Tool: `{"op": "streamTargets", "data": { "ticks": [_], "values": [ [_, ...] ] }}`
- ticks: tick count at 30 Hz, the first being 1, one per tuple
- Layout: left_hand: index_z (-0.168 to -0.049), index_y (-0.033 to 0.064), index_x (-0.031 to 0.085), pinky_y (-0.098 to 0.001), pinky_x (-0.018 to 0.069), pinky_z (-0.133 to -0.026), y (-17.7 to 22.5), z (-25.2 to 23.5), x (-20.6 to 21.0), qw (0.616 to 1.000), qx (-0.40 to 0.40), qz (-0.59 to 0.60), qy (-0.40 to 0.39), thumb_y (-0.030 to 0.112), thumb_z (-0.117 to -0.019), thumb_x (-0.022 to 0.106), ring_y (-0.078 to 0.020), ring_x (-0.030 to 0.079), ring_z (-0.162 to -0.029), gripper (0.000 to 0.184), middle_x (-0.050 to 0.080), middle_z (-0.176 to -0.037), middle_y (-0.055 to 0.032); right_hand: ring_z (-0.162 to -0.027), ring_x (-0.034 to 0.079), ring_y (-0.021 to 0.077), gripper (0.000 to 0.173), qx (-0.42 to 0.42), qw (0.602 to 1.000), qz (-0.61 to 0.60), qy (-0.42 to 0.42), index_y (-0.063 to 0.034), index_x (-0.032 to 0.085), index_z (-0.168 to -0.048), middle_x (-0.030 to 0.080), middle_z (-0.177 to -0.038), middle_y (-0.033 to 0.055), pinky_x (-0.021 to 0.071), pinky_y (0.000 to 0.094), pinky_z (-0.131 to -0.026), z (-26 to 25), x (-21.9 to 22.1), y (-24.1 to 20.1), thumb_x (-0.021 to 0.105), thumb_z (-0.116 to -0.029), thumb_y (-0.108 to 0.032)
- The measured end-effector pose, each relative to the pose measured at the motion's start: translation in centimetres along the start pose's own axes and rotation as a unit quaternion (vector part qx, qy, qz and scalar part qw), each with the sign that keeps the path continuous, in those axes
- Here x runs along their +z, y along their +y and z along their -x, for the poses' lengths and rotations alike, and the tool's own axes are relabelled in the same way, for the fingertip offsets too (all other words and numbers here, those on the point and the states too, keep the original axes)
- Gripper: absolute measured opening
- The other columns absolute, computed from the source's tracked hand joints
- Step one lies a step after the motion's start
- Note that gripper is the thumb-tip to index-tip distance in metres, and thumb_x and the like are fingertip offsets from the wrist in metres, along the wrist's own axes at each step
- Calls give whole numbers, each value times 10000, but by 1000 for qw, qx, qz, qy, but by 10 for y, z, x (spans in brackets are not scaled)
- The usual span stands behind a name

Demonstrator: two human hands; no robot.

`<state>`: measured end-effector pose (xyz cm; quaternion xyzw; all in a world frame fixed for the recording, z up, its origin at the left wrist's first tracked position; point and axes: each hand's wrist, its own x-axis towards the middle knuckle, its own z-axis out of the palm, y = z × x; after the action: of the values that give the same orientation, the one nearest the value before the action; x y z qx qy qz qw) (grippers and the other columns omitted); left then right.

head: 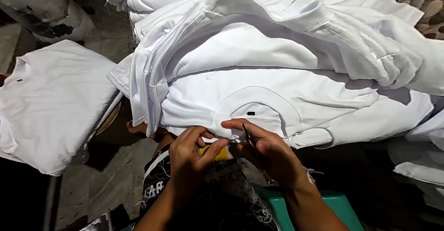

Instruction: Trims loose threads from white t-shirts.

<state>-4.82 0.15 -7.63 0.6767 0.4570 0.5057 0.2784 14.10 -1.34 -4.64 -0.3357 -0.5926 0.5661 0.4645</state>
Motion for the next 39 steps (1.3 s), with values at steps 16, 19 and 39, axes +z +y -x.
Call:
{"op": "streamTargets", "data": {
  "ticks": [16,19,39],
  "values": [
    [-897,30,713,-76,499,-723,-1,8,-7,992,-29,113,-45,236,-952,655,119,588,-780,222,665,-816,118,-762,467,-105,472,-49,998,-4,-35,121,536,-1355,595,-1213,76,386,63,-621,4,8,-2,428,-1081,-248],
    [-873,147,728,-107,551,-667,6,4,6,975,-78,209,-16,146,-901,715,99,640,-707,31,704,-776,197,-858,520,-88,489,-73,997,-29,-26,144,536,-1344,604,-1237,96,433,74,-708,4,14,2,437,-1085,-259],
    [-827,240,655,-50,448,-811,-2,-7,-17,995,65,81,-9,398,-1042,561,134,514,-956,283,530,-1113,153,-685,669,169,414,-81,887,444,97,-11,687,-1236,717,-1164,145,491,297,-513,8,14,5,509,-1022,-317]
  ]
}}
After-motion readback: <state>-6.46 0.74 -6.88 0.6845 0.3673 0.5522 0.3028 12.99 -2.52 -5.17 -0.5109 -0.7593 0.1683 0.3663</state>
